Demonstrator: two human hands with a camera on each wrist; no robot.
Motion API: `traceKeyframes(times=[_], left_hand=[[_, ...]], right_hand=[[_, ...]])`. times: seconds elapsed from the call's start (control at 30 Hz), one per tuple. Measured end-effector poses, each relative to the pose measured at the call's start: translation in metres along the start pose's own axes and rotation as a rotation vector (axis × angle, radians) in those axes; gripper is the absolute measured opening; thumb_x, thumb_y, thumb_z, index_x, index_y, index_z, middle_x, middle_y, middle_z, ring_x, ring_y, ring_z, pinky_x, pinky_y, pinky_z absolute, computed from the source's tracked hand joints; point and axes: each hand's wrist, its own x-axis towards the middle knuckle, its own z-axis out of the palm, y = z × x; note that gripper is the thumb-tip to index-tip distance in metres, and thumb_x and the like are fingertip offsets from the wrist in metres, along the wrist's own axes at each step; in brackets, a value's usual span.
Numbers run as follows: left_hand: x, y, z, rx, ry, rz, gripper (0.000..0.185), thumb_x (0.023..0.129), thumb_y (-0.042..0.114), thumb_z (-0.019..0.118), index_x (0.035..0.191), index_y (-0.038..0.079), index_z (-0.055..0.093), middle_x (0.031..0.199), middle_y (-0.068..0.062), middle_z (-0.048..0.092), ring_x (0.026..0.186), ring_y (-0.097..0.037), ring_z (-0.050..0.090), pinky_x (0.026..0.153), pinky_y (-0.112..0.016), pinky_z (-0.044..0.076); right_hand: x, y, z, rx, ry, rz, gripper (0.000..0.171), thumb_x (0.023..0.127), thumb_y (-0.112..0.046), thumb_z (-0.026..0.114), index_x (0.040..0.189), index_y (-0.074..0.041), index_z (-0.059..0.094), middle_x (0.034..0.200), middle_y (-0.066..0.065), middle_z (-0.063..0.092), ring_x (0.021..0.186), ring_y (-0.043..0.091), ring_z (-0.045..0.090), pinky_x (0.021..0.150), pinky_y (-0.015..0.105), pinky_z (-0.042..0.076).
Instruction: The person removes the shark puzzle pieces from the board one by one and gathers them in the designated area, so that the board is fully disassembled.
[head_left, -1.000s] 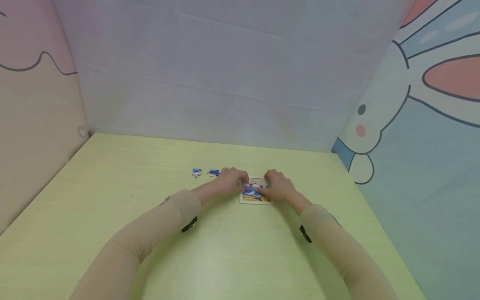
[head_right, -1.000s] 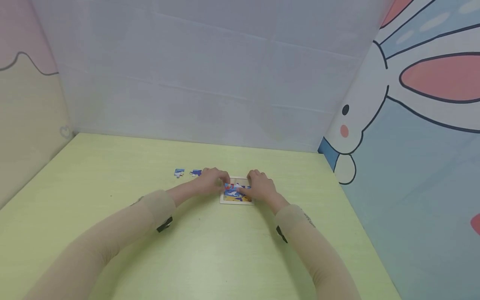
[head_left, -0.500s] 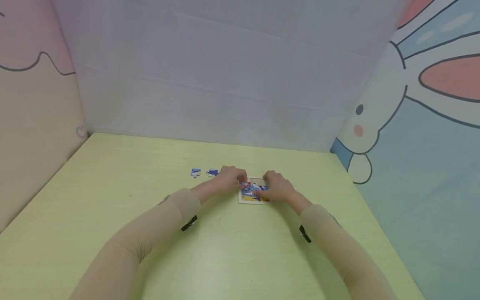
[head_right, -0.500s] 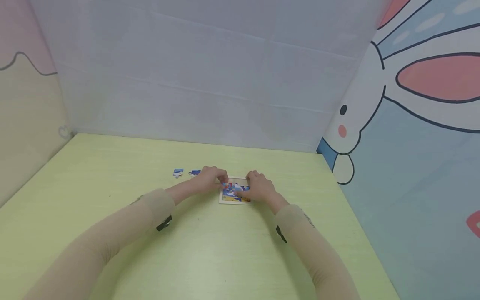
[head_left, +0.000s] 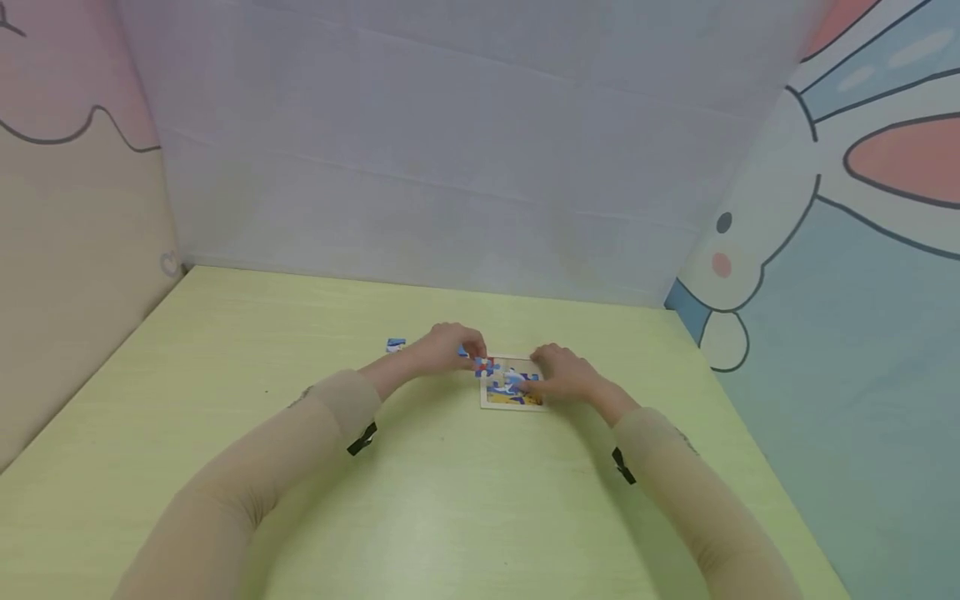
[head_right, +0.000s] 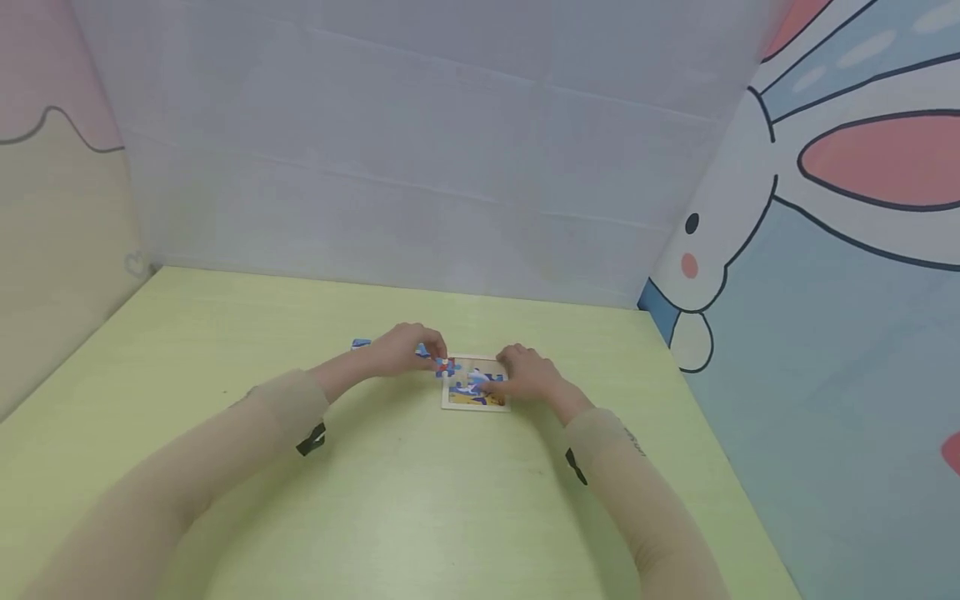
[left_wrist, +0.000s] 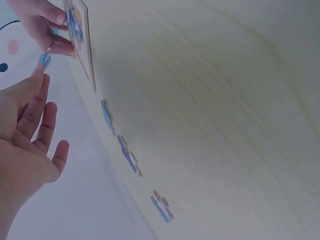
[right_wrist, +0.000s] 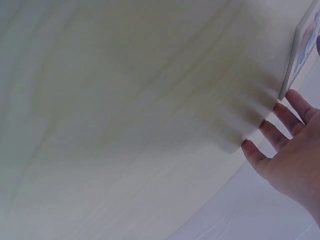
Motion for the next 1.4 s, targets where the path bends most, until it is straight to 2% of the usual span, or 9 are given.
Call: traceKeyframes(times=[0.13, 0.37, 0.63, 0.87, 1.2, 1.4], left_hand=[[-0.007, -0.005, -0.007, -0.046, -0.005, 0.018, 0.010, 0.086, 0.019, 0.070, 0.095, 0.018, 0.066, 0.092, 0.008, 0.067, 0.092, -0.012, 0.061, 0.090, -0.036, 0.045], [-0.021, -0.018, -0.018, -0.105, 0.011, 0.017, 0.008, 0.085, 0.018, 0.070, 0.092, 0.019, 0.067, 0.089, 0.008, 0.066, 0.090, -0.011, 0.059, 0.081, -0.032, 0.046], [-0.046, -0.039, -0.031, -0.119, 0.023, -0.010, 0.008, 0.085, 0.023, 0.070, 0.092, 0.021, 0.066, 0.090, 0.008, 0.065, 0.092, -0.013, 0.058, 0.089, -0.042, 0.045], [-0.065, -0.055, -0.043, -0.127, 0.014, -0.041, 0.008, 0.084, 0.025, 0.071, 0.090, 0.022, 0.067, 0.090, 0.008, 0.064, 0.098, -0.017, 0.055, 0.093, -0.046, 0.042], [-0.083, -0.081, -0.045, -0.123, -0.014, -0.074, 0.006, 0.086, 0.021, 0.070, 0.090, 0.018, 0.066, 0.090, 0.006, 0.065, 0.093, -0.015, 0.058, 0.093, -0.046, 0.043], [-0.089, -0.093, -0.043, -0.131, -0.066, -0.138, 0.006, 0.086, 0.014, 0.068, 0.092, 0.016, 0.066, 0.090, 0.003, 0.065, 0.091, -0.016, 0.057, 0.086, -0.039, 0.045]], right_hand=[[-0.003, 0.004, -0.003, 0.018, -0.024, -0.016, 0.074, 0.082, -0.055, 0.064, 0.137, -0.009, 0.045, 0.143, 0.014, 0.042, 0.133, 0.036, 0.036, 0.105, 0.058, 0.029], [-0.003, 0.007, -0.002, 0.021, -0.019, -0.041, 0.074, 0.081, -0.056, 0.065, 0.137, -0.011, 0.046, 0.144, 0.013, 0.041, 0.133, 0.037, 0.035, 0.104, 0.060, 0.028], [-0.003, 0.007, -0.001, 0.020, -0.012, -0.046, 0.076, 0.080, -0.058, 0.065, 0.137, -0.012, 0.046, 0.144, 0.013, 0.041, 0.133, 0.037, 0.035, 0.103, 0.061, 0.028], [-0.003, 0.009, 0.001, -0.002, 0.005, -0.047, 0.078, 0.078, -0.058, 0.066, 0.138, -0.012, 0.045, 0.145, 0.012, 0.041, 0.133, 0.036, 0.035, 0.104, 0.061, 0.028], [-0.005, 0.010, 0.005, -0.031, 0.037, -0.052, 0.078, 0.079, -0.057, 0.066, 0.139, -0.011, 0.043, 0.144, 0.012, 0.042, 0.132, 0.036, 0.038, 0.102, 0.062, 0.030], [-0.006, 0.008, 0.005, -0.028, 0.038, -0.052, 0.078, 0.080, -0.056, 0.066, 0.139, -0.011, 0.043, 0.144, 0.013, 0.042, 0.132, 0.036, 0.037, 0.102, 0.063, 0.028]])
